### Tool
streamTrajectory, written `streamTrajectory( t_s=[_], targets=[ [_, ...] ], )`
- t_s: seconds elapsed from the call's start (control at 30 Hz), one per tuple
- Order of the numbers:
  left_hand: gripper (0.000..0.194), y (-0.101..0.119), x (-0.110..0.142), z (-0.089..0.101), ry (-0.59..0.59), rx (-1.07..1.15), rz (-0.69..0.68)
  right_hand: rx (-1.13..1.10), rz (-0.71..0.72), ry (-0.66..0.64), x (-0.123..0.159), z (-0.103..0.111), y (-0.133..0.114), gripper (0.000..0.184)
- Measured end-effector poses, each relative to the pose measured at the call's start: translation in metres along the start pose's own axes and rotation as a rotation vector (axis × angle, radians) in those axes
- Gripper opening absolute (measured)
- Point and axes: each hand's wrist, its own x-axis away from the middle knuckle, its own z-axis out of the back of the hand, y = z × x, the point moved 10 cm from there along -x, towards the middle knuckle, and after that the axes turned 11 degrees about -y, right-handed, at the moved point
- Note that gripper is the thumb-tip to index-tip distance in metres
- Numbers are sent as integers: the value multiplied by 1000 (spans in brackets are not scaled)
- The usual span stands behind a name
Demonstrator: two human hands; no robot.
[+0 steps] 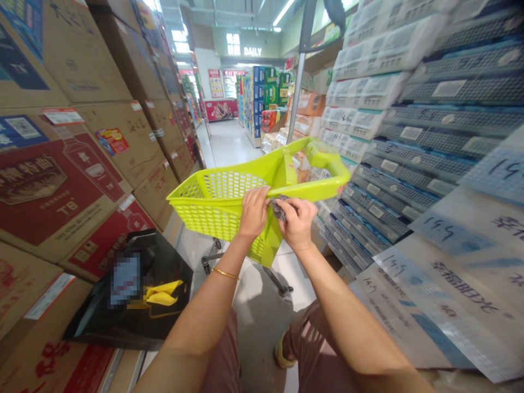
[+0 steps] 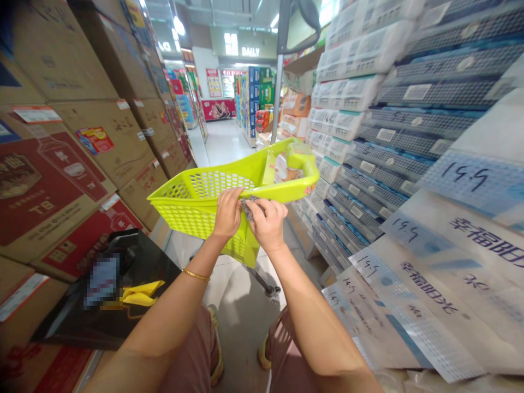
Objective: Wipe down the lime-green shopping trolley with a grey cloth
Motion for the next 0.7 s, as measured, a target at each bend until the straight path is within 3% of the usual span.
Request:
streamTrajectory(
  t_s=[0.2,0.3,0.43,0.63,0.7],
  targets=[
    [41,-4,9,-4,4,-34,2,-62,114,-148,20,-21,-17,21],
    [42,-2,26,-1,81,-63,29,-128,122,-205,29,-24,-17,22],
    [31,0,53,4,178,-162,125,-173,91,-189,31,-18,-10,23],
    [21,11,61,-31,-129,-367,-11,-99,52,-110,15,-7,-1,26],
    [23,8,62,-39,-174,-398,-32,-54,17,-105,10,-7,4,28]
  ],
)
